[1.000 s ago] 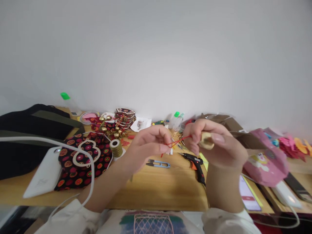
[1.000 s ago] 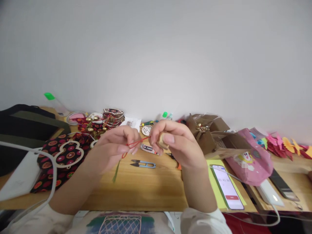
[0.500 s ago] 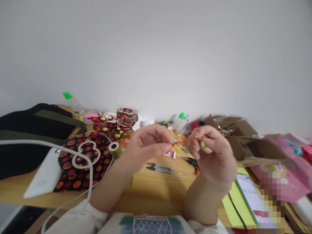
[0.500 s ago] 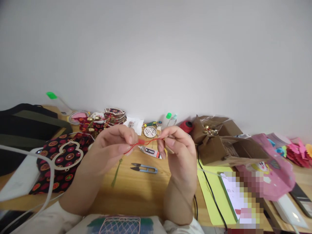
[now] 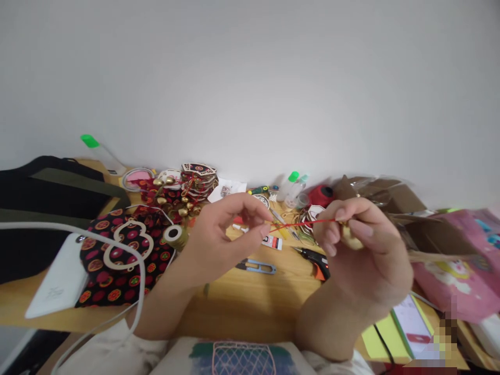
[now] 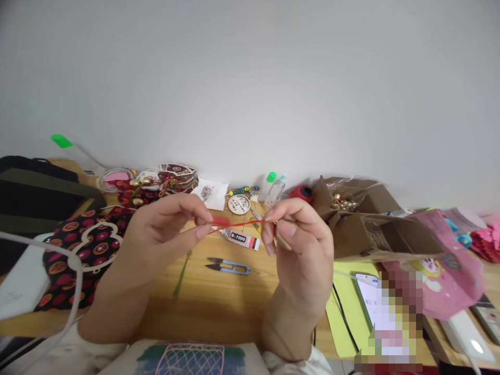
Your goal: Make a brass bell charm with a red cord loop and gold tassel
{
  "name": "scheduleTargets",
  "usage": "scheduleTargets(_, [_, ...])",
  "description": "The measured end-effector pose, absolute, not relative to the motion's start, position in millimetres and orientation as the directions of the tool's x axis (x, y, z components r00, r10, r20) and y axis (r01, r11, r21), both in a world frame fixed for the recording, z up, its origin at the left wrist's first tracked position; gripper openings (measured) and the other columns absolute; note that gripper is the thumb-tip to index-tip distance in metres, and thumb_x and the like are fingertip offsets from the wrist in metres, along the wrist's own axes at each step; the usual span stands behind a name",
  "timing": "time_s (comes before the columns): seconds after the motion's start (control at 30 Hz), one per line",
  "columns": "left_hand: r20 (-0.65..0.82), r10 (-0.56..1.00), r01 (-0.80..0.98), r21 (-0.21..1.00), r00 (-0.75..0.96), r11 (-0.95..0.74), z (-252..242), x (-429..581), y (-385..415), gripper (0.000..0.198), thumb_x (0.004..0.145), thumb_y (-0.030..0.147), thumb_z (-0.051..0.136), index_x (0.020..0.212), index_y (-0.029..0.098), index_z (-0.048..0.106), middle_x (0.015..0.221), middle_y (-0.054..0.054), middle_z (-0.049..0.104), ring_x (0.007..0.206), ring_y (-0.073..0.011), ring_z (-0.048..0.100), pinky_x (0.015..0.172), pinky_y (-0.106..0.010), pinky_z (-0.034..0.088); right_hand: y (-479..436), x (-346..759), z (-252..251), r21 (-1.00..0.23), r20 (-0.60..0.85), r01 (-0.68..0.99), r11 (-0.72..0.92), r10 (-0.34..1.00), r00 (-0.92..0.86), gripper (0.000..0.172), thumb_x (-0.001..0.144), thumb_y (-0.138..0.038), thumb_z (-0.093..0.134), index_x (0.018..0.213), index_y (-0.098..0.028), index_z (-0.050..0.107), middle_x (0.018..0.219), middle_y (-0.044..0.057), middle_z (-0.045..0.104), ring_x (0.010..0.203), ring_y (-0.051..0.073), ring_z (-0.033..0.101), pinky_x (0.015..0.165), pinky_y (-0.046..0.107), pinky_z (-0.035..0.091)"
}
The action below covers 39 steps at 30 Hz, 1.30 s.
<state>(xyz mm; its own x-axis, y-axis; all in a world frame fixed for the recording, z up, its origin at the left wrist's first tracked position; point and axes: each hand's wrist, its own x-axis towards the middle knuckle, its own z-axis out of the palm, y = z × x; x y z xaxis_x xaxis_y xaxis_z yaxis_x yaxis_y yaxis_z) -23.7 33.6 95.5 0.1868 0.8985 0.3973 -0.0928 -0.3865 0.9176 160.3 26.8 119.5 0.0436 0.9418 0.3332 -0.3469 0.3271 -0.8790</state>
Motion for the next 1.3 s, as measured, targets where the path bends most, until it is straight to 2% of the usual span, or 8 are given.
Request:
scheduleTargets(0.17, [0.477,0.868,0.028,0.874,0.139,-0.485,94.3,-22.0,32.8,0.014,0.083,0.008,0.057,0.083,0.021,0.061,0.075,0.003,0.058,0.074,-0.0079,0.053,0.069,-0.021,0.043,26.4,162.5,118.9,-0.883,0.343,-0.308,0.353,0.935,0.088,0.017,0.071,-0.012,0.053,0.071,-0.019,0.069,0.053,-0.001,0.052,0.048,0.009,0.045,0.04,0.021,0.031])
scheduleTargets(0.43, [0.503,0.859,0.036,0.861,0.094,-0.508,97.0,-23.8,31.7,0.012,0.085,0.011,0.059,0.088,0.023,0.061,0.081,0.002,0.06,0.077,-0.0088,0.054,0.072,-0.022,0.044,23.6,160.0,120.8,-0.893,0.313,-0.284,0.35,0.935,0.169,0.013,0.069,-0.014,0.057,0.071,-0.021,0.068,0.055,0.0,0.048,0.048,0.009,0.041,0.042,0.025,0.025])
scheduleTargets(0.63, [0.491,0.87,0.053,0.869,0.038,-0.493,101.7,-25.6,31.5,0.007,0.084,0.015,0.06,0.085,0.021,0.063,0.078,0.0,0.062,0.071,-0.011,0.056,0.064,-0.023,0.045,21.7,157.2,119.9,-0.907,0.339,-0.196,0.373,0.922,0.187,0.009,0.072,-0.018,0.059,0.072,-0.023,0.066,0.059,0.0,0.05,0.049,0.011,0.039,0.043,0.028,0.023])
scheduleTargets(0.8, [0.497,0.868,0.05,0.867,0.001,-0.496,102.9,-25.5,31.3,0.006,0.082,0.015,0.062,0.083,0.021,0.064,0.076,0.001,0.062,0.071,-0.0107,0.055,0.064,-0.022,0.045,20.9,156.9,119.4,-0.909,0.309,-0.223,0.351,0.929,0.202,0.013,0.07,-0.015,0.057,0.07,-0.022,0.068,0.059,0.001,0.05,0.049,0.01,0.04,0.043,0.028,0.023])
scheduleTargets(1.03, [0.472,0.881,0.023,0.882,-0.034,-0.472,101.0,-26.1,31.4,0.004,0.083,0.017,0.063,0.085,0.021,0.064,0.076,0.001,0.062,0.068,-0.0097,0.055,0.063,-0.021,0.045,23.7,156.8,119.8,-0.91,0.335,-0.198,0.365,0.927,0.168,0.02,0.081,-0.025,0.053,0.07,-0.023,0.068,0.063,0.003,0.054,0.048,0.011,0.044,0.043,0.028,0.028])
scheduleTargets(1.17, [0.425,0.903,-0.009,0.905,-0.066,-0.426,100.3,-26.6,32.1,0.004,0.08,0.02,0.066,0.084,0.021,0.065,0.076,0.001,0.062,0.066,-0.0101,0.055,0.061,-0.021,0.045,25.0,157.1,118.5,-0.897,0.375,-0.195,0.396,0.917,0.137,0.026,0.083,-0.03,0.048,0.07,-0.021,0.069,0.054,0.002,0.052,0.046,0.012,0.044,0.042,0.027,0.029])
scheduleTargets(1.3, [0.423,0.902,-0.031,0.904,-0.087,-0.427,99.9,-26.2,33.5,0.004,0.08,0.018,0.066,0.082,0.021,0.065,0.075,0.001,0.062,0.066,-0.0093,0.055,0.061,-0.02,0.046,28.1,159.3,119.3,-0.89,0.361,-0.264,0.371,0.928,0.086,0.029,0.083,-0.031,0.047,0.069,-0.019,0.069,0.052,0.002,0.053,0.044,0.012,0.044,0.041,0.026,0.031])
